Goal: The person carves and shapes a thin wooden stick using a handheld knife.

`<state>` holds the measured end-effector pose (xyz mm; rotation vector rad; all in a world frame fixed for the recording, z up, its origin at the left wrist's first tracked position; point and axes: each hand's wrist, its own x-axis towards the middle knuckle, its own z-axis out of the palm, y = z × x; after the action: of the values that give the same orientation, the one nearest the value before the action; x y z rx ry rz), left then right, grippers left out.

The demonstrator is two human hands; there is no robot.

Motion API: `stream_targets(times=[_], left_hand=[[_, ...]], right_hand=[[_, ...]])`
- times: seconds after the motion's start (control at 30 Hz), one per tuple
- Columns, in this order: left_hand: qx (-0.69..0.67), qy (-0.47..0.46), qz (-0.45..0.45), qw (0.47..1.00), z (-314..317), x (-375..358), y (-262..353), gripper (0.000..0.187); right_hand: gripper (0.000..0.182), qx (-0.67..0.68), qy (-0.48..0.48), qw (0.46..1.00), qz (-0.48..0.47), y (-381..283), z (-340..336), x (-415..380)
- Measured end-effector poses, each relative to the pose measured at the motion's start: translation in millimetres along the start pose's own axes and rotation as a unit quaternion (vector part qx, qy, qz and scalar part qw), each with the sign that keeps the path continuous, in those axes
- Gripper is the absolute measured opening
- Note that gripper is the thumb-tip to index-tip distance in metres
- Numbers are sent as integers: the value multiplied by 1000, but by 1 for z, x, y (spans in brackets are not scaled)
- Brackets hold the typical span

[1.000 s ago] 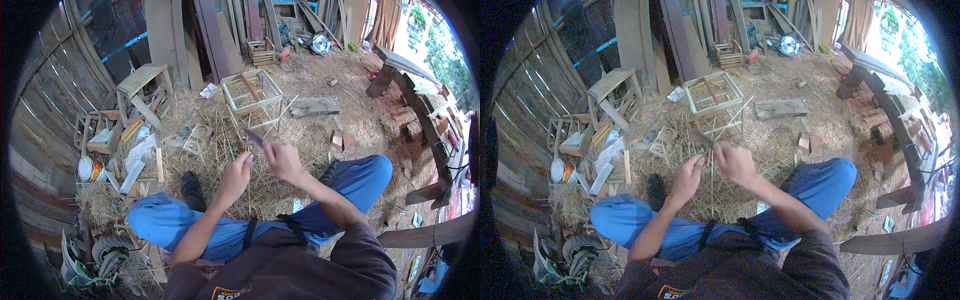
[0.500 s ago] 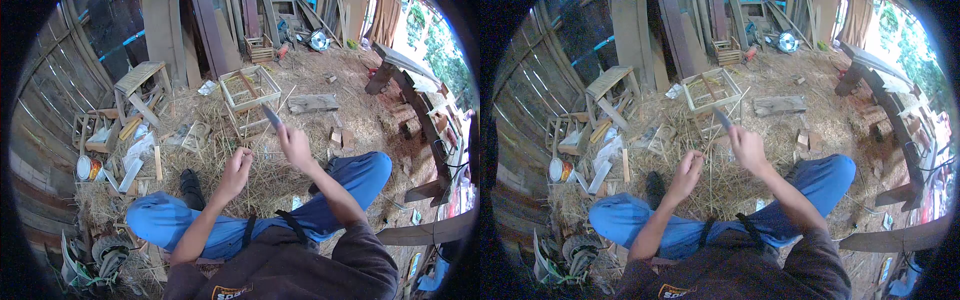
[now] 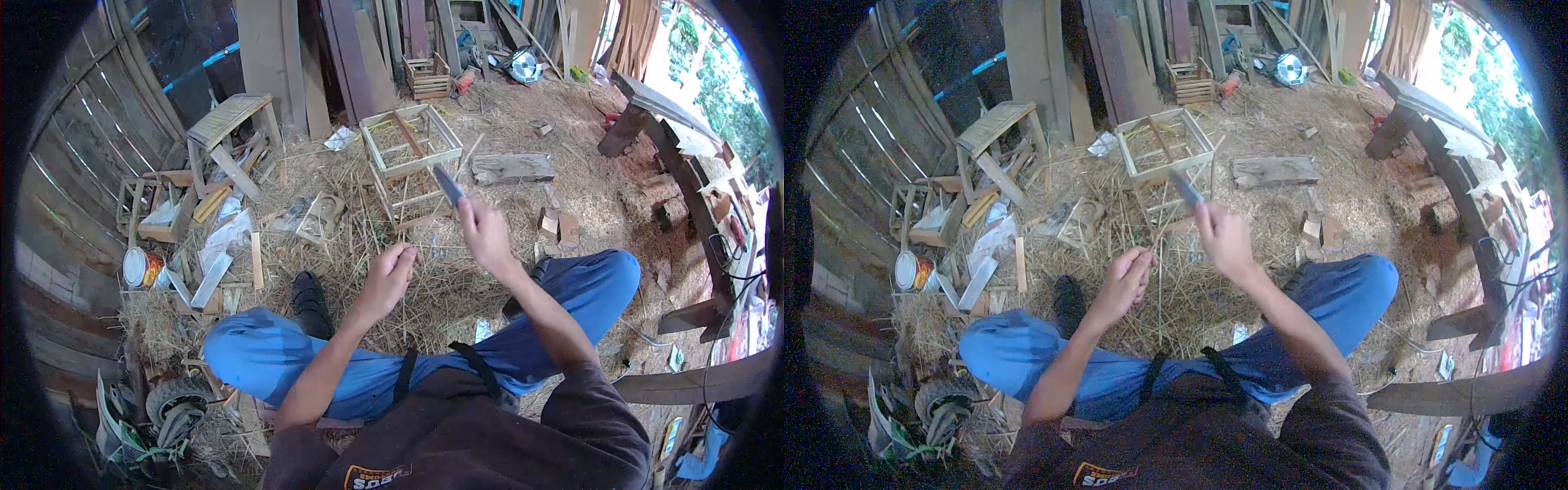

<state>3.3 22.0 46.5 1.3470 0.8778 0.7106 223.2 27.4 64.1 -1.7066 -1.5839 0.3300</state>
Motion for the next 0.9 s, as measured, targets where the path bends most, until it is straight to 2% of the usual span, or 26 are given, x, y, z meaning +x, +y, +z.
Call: stream_targets(times=[0.1,0.2,0.37,0.47,0.5,0.6,0.67,0.73,0.77,0.87,0.9], left_hand=[[-8,5,-14,1000,2,0,3,25],[14,9,14,1000,-1,4,-8,27],[87,16,85,993,-2,4,-11,28],[73,16,57,996,-5,7,-15,28],[93,24,61,994,-6,6,-13,28],[124,30,56,990,-6,0,-2,30],[108,8,33,994,-4,-2,2,31],[140,-4,73,987,-5,1,-7,31],[156,-9,93,983,-5,1,-10,31],[128,-3,48,991,-3,-1,-7,31],[122,-2,57,991,-3,-3,-7,31]], right_hand=[[38,20,-72,996,-49,-8,12,-16],[40,1,-43,997,-66,-4,8,-9],[41,44,12,999,25,0,-6,3],[38,62,-30,995,-68,0,25,-22],[33,43,-81,993,-72,-13,21,-32],[33,-9,-63,987,-145,-27,2,-22],[37,-12,18,998,-63,-9,-4,-3],[40,2,65,998,-7,-2,-18,11],[42,-2,56,998,3,-1,-18,11],[42,1,24,998,-62,-3,11,-15],[40,89,49,991,-85,-6,20,-19]])
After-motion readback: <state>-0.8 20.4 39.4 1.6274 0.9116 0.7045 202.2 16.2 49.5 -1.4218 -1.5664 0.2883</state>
